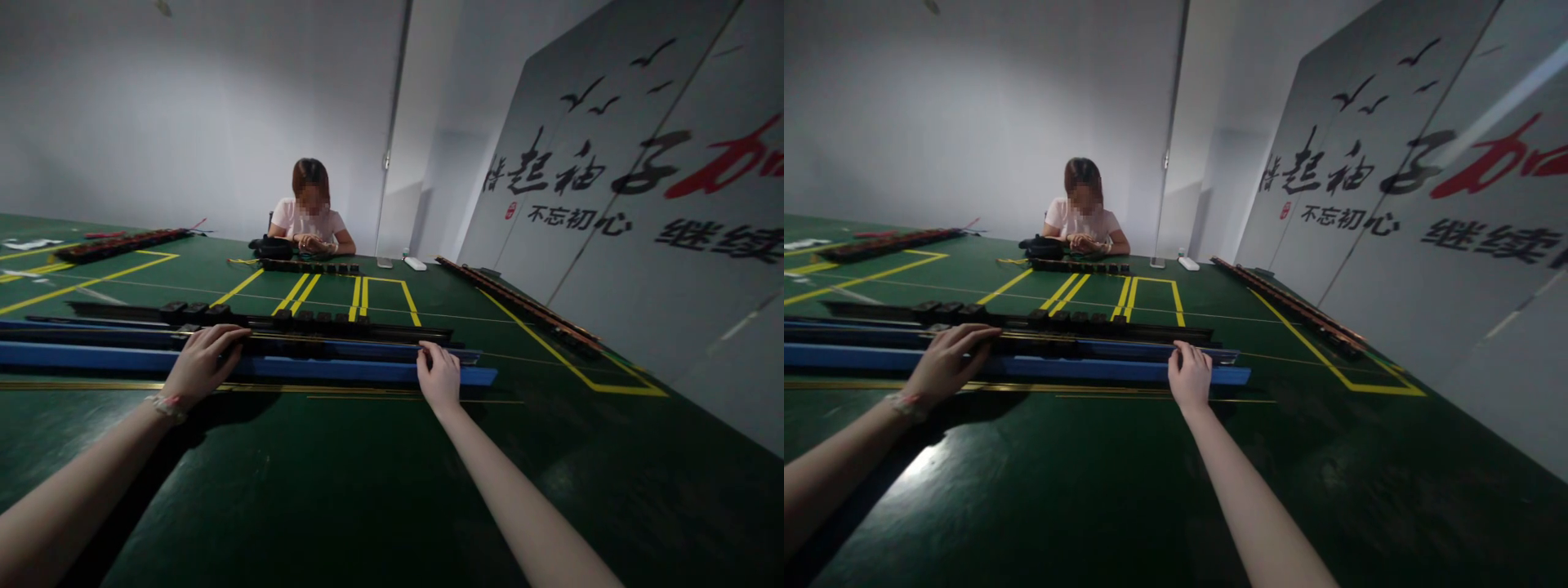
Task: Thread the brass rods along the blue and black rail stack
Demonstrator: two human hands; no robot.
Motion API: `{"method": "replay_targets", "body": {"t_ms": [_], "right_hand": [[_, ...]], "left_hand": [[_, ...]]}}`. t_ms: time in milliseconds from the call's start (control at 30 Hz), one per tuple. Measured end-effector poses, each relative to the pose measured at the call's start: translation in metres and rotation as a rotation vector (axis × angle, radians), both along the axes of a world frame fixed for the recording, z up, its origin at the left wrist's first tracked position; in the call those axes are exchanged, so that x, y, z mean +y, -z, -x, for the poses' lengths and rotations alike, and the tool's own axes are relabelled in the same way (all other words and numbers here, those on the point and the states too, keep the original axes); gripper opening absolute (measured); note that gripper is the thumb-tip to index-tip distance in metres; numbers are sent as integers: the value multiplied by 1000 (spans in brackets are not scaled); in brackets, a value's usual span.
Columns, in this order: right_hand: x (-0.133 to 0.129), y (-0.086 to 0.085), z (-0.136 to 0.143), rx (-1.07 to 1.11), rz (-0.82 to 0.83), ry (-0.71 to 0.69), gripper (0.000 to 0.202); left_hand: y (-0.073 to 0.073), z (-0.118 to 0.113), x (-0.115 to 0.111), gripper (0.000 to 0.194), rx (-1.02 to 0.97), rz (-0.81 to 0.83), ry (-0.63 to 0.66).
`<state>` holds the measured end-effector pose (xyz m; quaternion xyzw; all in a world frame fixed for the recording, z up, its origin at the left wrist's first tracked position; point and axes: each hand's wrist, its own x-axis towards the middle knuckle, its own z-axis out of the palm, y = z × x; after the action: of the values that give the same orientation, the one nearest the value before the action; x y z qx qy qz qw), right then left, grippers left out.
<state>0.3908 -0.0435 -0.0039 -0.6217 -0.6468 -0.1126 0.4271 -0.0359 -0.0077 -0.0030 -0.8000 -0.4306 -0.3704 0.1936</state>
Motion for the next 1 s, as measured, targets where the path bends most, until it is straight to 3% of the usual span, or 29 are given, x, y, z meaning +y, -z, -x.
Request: {"method": "replay_targets", "body": {"t_ms": [433, 767, 1000], "right_hand": [[0, 0, 4, -50, 29, -118, 32], [1, 0, 4, -116, 78, -191, 39], [1, 1, 0, -49, 18, -23, 38]], "left_hand": [[3, -3, -10, 36, -18, 55, -109], [-1, 1, -10, 28, -52, -27, -181], [0, 22, -7, 30, -4, -48, -205]]}}
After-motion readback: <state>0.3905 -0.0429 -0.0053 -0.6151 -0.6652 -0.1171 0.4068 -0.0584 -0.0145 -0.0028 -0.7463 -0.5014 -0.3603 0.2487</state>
